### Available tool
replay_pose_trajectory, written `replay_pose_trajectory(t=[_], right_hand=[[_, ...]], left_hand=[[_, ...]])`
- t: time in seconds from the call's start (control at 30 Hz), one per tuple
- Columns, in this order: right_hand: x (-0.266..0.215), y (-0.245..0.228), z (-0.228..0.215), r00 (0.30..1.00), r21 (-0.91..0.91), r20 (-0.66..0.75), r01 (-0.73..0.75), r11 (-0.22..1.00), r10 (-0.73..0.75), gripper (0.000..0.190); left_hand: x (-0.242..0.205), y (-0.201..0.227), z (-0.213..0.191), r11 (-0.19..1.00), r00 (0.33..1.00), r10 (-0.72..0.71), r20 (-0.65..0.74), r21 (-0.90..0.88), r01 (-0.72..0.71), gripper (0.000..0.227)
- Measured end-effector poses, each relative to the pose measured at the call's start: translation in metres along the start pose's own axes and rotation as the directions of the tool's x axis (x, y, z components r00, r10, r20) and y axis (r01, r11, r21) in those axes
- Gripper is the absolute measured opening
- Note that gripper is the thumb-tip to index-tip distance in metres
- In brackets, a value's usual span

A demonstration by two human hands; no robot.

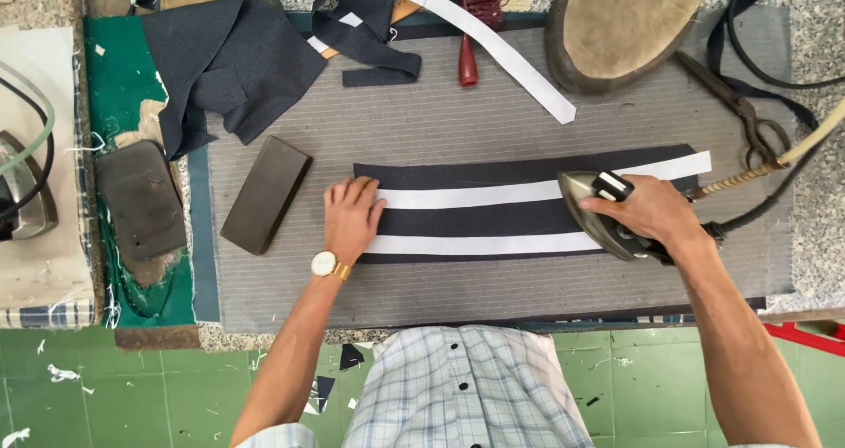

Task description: The person irons a piece of black fabric with white stripes on a workbench. They then pick up a separate piece of black fabric, unfold it, and place it on the bench before returning to iron the striped fabric.

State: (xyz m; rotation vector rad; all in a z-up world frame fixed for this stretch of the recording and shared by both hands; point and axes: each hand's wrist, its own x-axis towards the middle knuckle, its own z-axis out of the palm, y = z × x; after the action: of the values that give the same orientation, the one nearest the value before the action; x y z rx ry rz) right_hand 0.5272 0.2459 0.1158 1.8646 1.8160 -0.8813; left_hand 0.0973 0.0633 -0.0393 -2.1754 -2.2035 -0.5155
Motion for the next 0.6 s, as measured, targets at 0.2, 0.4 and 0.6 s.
replay_pose_trajectory(t=[0.2,0.4,0.6], right_hand=[[-0.002,0.01,-0.001,0.999,-0.016,0.022,0.045,0.999,-0.044,0.067],[-0.005,0.006,-0.005,0.998,-0.019,0.054,0.02,1.0,-0.019,0.065],[-0.004,0.008,-0.003,0.999,-0.014,0.033,0.036,0.999,-0.035,0.066]], left_hand=[[0.004,0.02,-0.009,0.998,1.0,-0.001,-0.004,0.069,0.002,0.031],[0.0,0.017,-0.008,0.99,0.999,-0.035,-0.003,0.14,0.035,0.034],[-0.003,0.02,-0.008,0.972,0.988,-0.153,0.01,0.185,0.148,0.036]])
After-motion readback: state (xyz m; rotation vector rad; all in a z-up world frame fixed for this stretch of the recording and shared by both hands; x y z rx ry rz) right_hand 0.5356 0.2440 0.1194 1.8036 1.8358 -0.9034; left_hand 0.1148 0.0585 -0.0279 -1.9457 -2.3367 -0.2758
